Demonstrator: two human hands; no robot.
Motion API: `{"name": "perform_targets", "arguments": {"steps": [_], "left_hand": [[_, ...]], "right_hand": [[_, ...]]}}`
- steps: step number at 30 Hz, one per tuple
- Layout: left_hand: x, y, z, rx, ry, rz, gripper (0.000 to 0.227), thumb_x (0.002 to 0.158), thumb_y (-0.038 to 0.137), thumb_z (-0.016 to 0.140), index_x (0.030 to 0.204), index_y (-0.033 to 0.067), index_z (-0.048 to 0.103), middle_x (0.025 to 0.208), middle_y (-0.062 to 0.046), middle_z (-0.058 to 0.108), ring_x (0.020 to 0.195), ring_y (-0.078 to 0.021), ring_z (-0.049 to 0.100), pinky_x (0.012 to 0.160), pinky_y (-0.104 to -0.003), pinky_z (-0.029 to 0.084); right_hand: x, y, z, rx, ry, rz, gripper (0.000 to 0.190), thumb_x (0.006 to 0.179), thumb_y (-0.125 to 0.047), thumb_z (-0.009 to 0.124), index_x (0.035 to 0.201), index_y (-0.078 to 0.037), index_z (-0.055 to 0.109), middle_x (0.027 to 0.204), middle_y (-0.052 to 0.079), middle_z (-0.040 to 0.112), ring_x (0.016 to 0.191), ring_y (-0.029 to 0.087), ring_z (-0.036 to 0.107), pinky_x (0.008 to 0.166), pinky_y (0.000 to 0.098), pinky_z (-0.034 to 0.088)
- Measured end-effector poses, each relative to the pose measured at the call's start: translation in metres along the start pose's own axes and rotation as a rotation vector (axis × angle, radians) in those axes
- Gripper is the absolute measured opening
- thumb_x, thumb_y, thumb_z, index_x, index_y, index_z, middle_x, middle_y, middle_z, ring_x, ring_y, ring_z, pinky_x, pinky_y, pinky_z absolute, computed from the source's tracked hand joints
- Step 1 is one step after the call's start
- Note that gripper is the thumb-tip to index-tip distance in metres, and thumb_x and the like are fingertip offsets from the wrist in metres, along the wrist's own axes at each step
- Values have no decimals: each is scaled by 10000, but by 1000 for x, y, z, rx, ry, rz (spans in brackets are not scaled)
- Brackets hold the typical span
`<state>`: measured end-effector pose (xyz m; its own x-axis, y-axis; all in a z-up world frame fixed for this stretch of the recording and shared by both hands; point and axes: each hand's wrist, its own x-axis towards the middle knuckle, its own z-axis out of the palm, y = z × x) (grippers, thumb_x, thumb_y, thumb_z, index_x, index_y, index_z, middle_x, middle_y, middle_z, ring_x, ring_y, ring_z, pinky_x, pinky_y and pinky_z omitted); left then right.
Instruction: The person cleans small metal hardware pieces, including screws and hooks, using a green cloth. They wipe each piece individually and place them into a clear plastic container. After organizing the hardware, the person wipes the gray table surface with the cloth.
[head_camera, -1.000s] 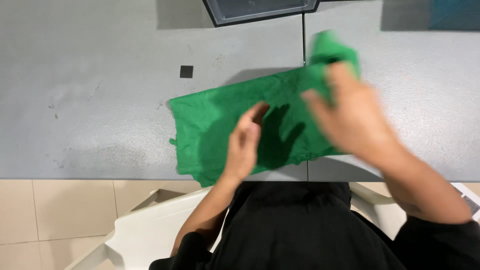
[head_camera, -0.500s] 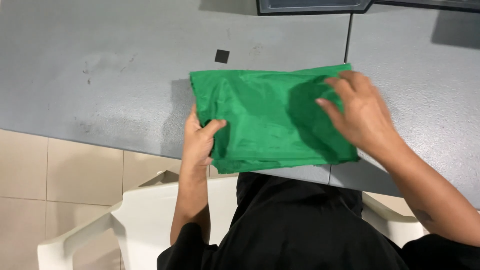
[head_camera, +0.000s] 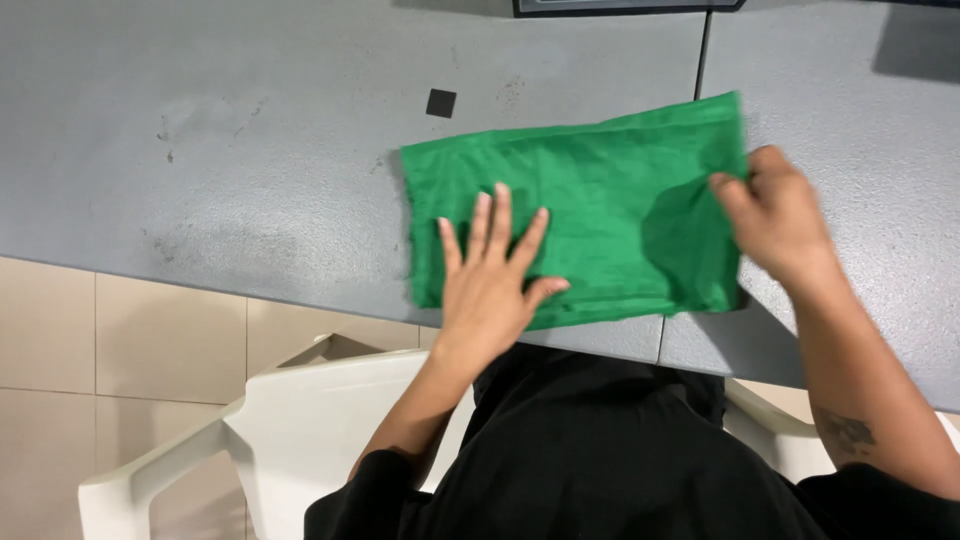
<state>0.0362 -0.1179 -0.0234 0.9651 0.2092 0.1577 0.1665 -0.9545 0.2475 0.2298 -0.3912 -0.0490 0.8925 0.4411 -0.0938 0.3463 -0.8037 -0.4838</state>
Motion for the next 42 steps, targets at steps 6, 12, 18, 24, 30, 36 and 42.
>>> {"name": "perform_targets", "arguments": {"steps": [6, 12, 18, 24, 30, 36, 42], "left_hand": [[0, 18, 17, -185, -205, 168, 832, 939, 705, 447, 1605, 213, 367, 1689, -206, 185, 1575, -378, 202, 1232, -682, 93], [13, 16, -1, -573, 113, 57, 564, 1070, 466, 571, 1476, 75, 570, 1611, -202, 479, 1551, -352, 415, 1303, -579, 250], [10, 14, -9, -728, 234, -60, 334, 1072, 246, 647, 1327, 31, 668, 1496, -167, 611, 1480, -345, 539, 1242, -474, 419], [1, 7, -6, -753, 217, -96, 361, 1058, 223, 639, 1343, 1, 632, 1477, -197, 604, 1387, -337, 600, 1152, -418, 475], [4, 12, 1, -783, 187, -95, 332, 1058, 186, 627, 1339, 11, 645, 1460, -191, 619, 1364, -332, 613, 1130, -415, 489], [16, 32, 4, -737, 168, -73, 272, 1026, 138, 650, 1263, 16, 698, 1422, -172, 641, 1285, -313, 661, 1048, -401, 540], [22, 46, 9, -656, 169, 5, 214, 995, 96, 668, 1183, 16, 730, 1398, -165, 646, 1221, -302, 679, 962, -379, 563]], "right_hand": [[-16, 100, -32, 960, 215, 10, 138, 1104, 14, 644, 1050, 54, 523, 1018, 115, 670, 860, 139, 652, 802, 285, 568], [-18, 93, -66, 165, 137, -119, 155, 1155, -29, 536, 1249, 88, 575, 953, 251, 700, 811, 302, 730, 663, 339, 600], [-20, -116, -26, 306, 131, -273, 208, 942, -105, 742, 1011, 2, 578, 1258, 248, 599, 912, 301, 717, 642, 329, 636], [-18, -131, 8, 276, -71, -655, 609, 950, -408, 770, 1384, -42, 550, 1589, 261, 430, 1360, 439, 550, 1077, 479, 517], [-9, -89, 36, -213, 94, -650, 1080, 768, -859, 487, 1565, -135, 407, 1631, 243, 293, 1469, 538, 210, 1085, 815, 79], [-5, -82, 43, -349, 51, -321, 937, 855, -754, 524, 1570, -173, 355, 1646, 187, 241, 1495, 491, 186, 1048, 832, 82], [-12, -34, 26, -308, 72, -343, 755, 893, -457, 635, 1584, -330, 358, 1683, 60, 250, 1539, 397, 222, 1139, 767, 146]]}}
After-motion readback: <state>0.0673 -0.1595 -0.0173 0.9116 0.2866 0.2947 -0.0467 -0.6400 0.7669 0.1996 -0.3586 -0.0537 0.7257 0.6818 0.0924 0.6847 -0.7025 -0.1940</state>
